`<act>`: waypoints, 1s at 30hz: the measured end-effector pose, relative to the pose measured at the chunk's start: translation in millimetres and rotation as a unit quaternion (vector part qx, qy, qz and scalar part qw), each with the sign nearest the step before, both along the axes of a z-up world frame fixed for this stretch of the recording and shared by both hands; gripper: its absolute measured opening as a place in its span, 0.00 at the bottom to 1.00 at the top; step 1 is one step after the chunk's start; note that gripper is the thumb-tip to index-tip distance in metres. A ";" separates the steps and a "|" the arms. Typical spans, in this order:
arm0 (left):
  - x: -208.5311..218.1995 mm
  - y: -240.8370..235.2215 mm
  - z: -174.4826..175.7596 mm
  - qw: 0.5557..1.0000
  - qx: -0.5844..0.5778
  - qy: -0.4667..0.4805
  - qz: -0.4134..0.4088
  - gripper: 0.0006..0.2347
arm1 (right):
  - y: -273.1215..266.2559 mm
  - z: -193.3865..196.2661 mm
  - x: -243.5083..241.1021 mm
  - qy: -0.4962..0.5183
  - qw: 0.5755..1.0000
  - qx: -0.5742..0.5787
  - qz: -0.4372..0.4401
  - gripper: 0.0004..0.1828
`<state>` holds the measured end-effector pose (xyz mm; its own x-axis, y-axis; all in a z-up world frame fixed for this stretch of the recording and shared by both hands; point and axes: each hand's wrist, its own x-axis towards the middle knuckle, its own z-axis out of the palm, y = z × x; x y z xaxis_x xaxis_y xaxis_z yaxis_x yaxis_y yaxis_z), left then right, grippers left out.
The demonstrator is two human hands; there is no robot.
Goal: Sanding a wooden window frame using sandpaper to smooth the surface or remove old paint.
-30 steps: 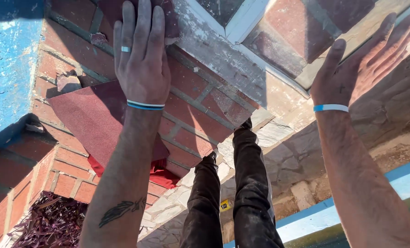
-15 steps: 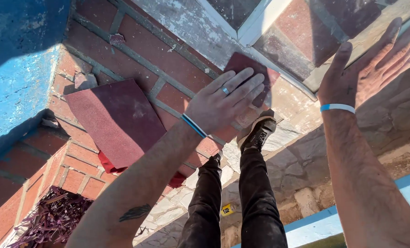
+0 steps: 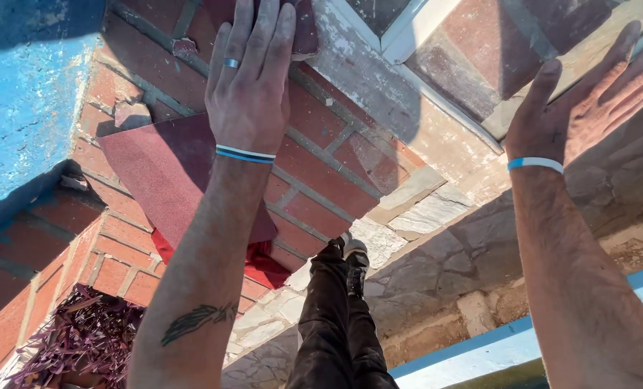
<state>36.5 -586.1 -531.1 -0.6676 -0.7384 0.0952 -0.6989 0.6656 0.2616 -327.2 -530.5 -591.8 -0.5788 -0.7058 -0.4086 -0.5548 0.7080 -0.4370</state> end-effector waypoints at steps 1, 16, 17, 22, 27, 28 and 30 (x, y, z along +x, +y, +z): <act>-6.2 0.5 -2.8 0.996 0.008 -0.005 0.086 0.20 | 4.5 -3.2 -1.8 0.012 0.999 -0.034 0.021 0.50; -101.2 100.8 -4.1 0.992 0.079 0.082 0.060 0.20 | 6.5 2.2 -5.2 0.131 0.975 -0.110 0.143 0.41; -113.8 123.7 -10.4 0.982 0.121 0.137 -0.053 0.20 | -0.2 15.2 1.4 0.042 0.971 -0.184 0.149 0.40; -38.0 34.5 -8.7 0.994 0.000 0.037 0.106 0.18 | 4.8 7.6 1.2 0.067 0.988 -0.075 0.120 0.39; -111.0 94.5 -17.5 0.993 -0.002 0.053 0.108 0.18 | -1.9 15.5 3.9 -0.017 0.979 -0.176 0.097 0.41; -112.4 99.8 -10.8 0.995 0.054 0.073 0.051 0.20 | -4.6 22.3 5.5 0.070 0.975 -0.159 0.135 0.38; -86.3 81.5 -1.7 0.989 0.118 0.088 -0.003 0.22 | -3.6 26.7 7.6 0.150 0.964 -0.134 0.172 0.35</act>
